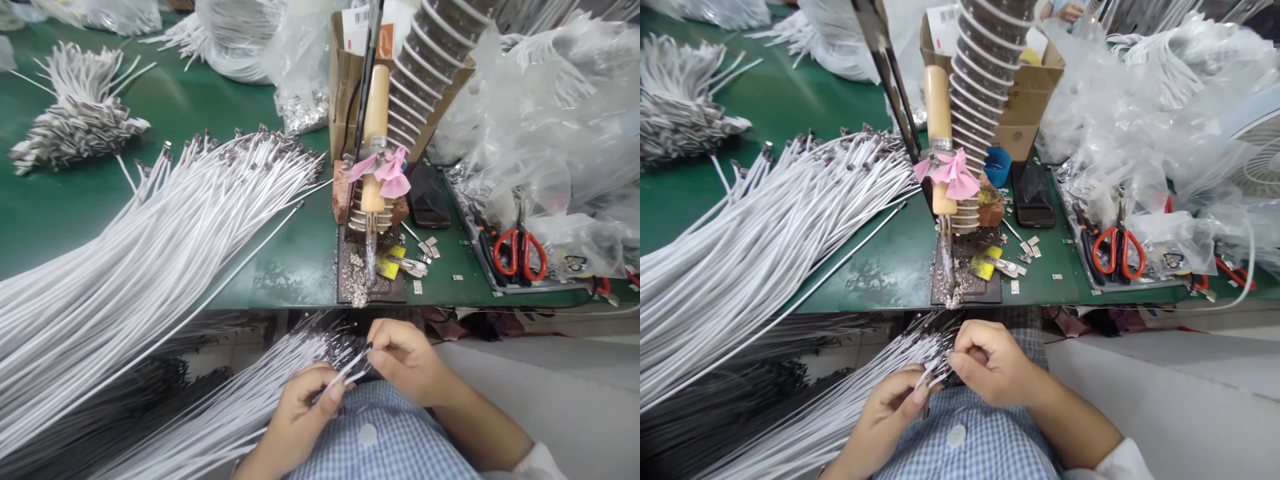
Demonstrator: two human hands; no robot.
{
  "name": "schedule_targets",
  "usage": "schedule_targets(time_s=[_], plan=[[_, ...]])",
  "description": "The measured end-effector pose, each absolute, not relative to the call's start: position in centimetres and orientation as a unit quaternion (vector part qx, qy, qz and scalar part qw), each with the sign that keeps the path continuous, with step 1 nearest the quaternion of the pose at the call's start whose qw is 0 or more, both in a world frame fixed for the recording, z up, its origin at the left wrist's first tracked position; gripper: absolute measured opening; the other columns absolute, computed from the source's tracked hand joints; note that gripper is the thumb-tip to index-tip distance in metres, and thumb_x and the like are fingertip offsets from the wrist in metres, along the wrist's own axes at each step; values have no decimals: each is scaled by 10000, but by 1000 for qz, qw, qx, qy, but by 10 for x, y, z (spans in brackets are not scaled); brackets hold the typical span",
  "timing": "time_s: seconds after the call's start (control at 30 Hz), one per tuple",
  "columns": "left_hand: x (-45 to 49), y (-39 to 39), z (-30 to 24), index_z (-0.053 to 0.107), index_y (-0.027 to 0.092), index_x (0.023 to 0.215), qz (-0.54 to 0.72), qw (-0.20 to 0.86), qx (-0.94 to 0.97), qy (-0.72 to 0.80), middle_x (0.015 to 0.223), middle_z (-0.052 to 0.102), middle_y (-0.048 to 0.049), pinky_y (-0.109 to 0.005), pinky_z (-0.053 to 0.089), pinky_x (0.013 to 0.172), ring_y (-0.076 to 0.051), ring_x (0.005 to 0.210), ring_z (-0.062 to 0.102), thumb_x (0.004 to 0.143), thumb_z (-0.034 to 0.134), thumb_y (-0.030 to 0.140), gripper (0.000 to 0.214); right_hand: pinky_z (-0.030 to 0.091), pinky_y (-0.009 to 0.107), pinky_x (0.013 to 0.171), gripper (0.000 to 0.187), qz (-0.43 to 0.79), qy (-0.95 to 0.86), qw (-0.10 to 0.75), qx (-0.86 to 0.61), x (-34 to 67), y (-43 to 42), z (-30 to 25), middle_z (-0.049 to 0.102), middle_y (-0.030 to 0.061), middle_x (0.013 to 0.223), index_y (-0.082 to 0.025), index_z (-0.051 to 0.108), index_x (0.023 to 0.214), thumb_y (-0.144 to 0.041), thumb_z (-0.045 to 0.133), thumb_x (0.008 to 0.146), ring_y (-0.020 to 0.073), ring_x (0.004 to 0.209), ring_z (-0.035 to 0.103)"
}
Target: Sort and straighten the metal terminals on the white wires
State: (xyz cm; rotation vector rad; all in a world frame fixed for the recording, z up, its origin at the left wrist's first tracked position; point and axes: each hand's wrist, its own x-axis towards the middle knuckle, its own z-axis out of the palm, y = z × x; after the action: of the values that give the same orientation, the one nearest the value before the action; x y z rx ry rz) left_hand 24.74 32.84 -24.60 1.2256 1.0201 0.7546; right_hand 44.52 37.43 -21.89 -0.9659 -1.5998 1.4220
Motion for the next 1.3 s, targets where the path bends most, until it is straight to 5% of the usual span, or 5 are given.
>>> schedule_targets(time_s=[0.2, 0.67, 0.97, 1.3], plan=[[249, 331, -242, 575, 174, 629, 324, 628, 548, 446, 620, 523, -1, -238, 370, 615, -143, 618, 499, 881, 463, 302, 303, 318, 224, 508, 168, 548, -662, 355, -369, 437, 371, -221, 454, -8, 644, -158, 497, 699, -248, 514, 840, 98, 558, 407], [246, 329, -240, 668, 182, 714, 311, 643, 548, 435, 556, 528, -2, -248, 368, 596, -149, 578, 503, 877, 455, 366, 326, 312, 233, 501, 160, 548, -686, 330, -348, 432, 377, -218, 438, -9, 616, -170, 433, 623, -144, 456, 778, 103, 530, 399], [248, 332, -241, 673, 174, 719, 272, 644, 563, 442, 577, 536, -6, -247, 361, 608, -153, 608, 504, 882, 443, 370, 343, 366, 235, 539, 175, 558, -594, 404, -416, 451, 386, -209, 509, 11, 683, -161, 557, 767, -288, 488, 865, 116, 586, 458], [247, 338, -241, 679, 224, 739, 242, 605, 612, 449, 673, 634, -21, -245, 440, 640, -170, 631, 563, 865, 470, 320, 262, 332, 222, 488, 243, 525, -642, 387, -403, 449, 387, -214, 453, -8, 606, -160, 489, 630, -311, 520, 818, 102, 541, 411]])
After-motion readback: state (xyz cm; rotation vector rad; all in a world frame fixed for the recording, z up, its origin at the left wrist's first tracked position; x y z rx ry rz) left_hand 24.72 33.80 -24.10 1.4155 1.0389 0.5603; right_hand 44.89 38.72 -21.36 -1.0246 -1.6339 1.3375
